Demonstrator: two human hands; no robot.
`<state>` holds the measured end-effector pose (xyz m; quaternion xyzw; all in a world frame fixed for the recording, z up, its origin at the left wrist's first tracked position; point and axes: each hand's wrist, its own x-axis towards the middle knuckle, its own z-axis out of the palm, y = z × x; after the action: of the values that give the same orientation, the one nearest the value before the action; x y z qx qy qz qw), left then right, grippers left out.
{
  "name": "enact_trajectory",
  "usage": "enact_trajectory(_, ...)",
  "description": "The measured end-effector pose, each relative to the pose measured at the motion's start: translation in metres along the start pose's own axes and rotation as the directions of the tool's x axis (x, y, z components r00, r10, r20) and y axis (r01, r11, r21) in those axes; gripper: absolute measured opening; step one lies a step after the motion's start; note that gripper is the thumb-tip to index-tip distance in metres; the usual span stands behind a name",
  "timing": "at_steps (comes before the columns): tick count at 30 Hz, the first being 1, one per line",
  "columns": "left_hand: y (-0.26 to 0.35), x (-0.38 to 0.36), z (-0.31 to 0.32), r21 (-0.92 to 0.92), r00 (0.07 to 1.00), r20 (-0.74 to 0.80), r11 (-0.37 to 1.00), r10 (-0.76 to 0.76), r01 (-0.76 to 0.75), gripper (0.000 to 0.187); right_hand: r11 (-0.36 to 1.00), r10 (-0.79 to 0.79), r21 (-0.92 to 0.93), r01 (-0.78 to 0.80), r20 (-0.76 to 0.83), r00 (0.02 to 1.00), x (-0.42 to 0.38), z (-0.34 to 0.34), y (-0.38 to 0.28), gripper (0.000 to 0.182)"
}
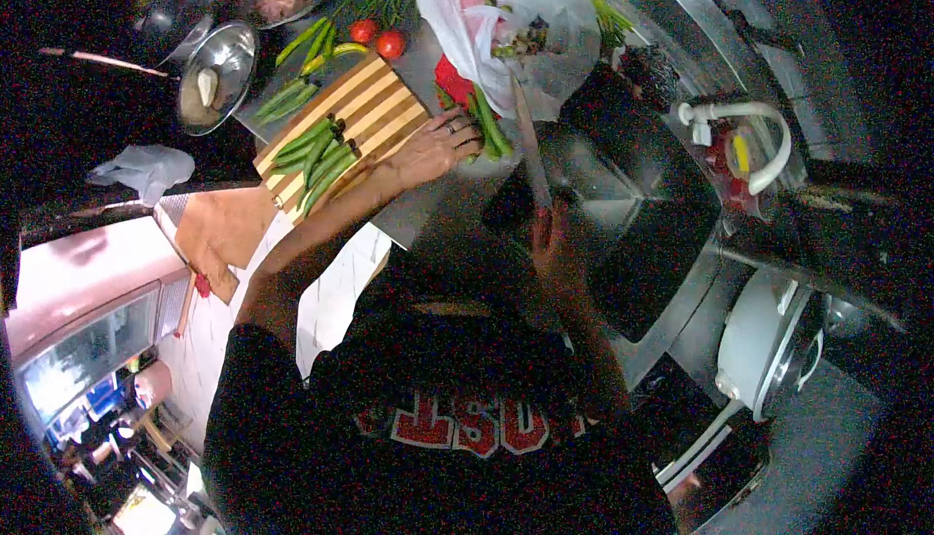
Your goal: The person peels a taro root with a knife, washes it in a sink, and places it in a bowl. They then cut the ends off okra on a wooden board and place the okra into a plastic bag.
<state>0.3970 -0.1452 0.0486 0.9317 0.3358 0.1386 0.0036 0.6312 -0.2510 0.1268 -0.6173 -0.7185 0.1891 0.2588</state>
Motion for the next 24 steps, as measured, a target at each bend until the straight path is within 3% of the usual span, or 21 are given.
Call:
enact_trajectory(1, -0.003, -0.002, 0.000, -0.032, 0.990, -0.131, 0.998, 0.044, -0.049, 0.027, 0.998, 0.037, -0.056, -0.034, 0.040, 0.999, 0.001, -0.001, 0.001, 0.015)
enact_trajectory(3, 0.008, -0.002, -0.043, -0.089, 0.988, -0.152, 0.996, 0.001, -0.015, 0.033, 0.999, 0.024, -0.039, -0.023, 0.035, 0.999, 0.002, 0.005, 0.009, 0.015)
enact_trajectory(5, 0.021, -0.001, -0.074, -0.266, 0.943, -0.270, 0.956, -0.196, 0.123, 0.042, 0.999, 0.022, -0.027, -0.021, 0.030, 0.999, 0.005, 0.009, 0.009, 0.014)
enact_trajectory(6, 0.031, -0.003, -0.083, -0.251, 0.906, -0.299, 0.941, -0.298, 0.227, 0.055, 0.999, 0.014, -0.042, -0.010, 0.075, 0.997, 0.008, 0.009, 0.007, 0.015)
enact_trajectory(7, 0.038, -0.008, -0.089, -0.255, 0.907, -0.296, 0.940, -0.299, 0.226, 0.055, 0.998, 0.008, -0.060, -0.001, 0.120, 0.993, 0.010, 0.007, 0.005, 0.015)
enact_trajectory(8, 0.044, -0.015, -0.094, -0.270, 0.860, -0.216, 0.875, -0.463, 0.403, 0.060, 0.998, 0.014, -0.064, -0.006, 0.122, 0.992, 0.011, 0.007, 0.002, 0.015)
enact_trajectory(10, 0.043, -0.037, -0.080, -0.296, 0.731, -0.060, 0.711, -0.680, 0.638, 0.070, 0.976, -0.090, -0.182, 0.123, 0.176, 0.980, 0.012, 0.013, -0.009, 0.015)
enact_trajectory(11, 0.042, -0.048, -0.058, -0.296, 0.637, -0.096, 0.633, -0.765, 0.715, 0.069, 0.976, -0.083, -0.186, 0.116, 0.176, 0.981, 0.010, 0.018, -0.011, 0.015)
enact_trajectory(13, 0.033, -0.071, -0.022, -0.299, 0.600, -0.122, 0.605, -0.791, 0.738, 0.058, 0.982, -0.072, -0.141, 0.126, 0.339, 0.938, 0.005, 0.035, -0.008, 0.015)
enact_trajectory(14, 0.034, -0.070, -0.020, -0.305, 0.600, -0.118, 0.604, -0.791, 0.737, 0.058, 0.982, -0.067, -0.146, 0.123, 0.342, 0.937, 0.002, 0.043, -0.006, 0.015)
enact_trajectory(16, 0.037, -0.069, -0.016, -0.344, 0.468, -0.083, 0.466, -0.880, 0.815, 0.042, 0.950, -0.201, -0.159, 0.269, 0.348, 0.916, 0.000, 0.055, -0.004, 0.016)
enact_trajectory(19, 0.039, -0.069, -0.018, -0.335, 0.457, -0.101, 0.463, -0.884, 0.821, 0.032, 0.938, -0.259, -0.122, 0.323, 0.371, 0.892, 0.001, 0.057, -0.008, 0.020)
enact_trajectory(24, 0.040, -0.069, -0.017, -0.313, 0.465, -0.130, 0.481, -0.876, 0.819, 0.031, 0.941, -0.225, -0.148, 0.306, 0.405, 0.886, 0.003, 0.068, 0.001, 0.022)
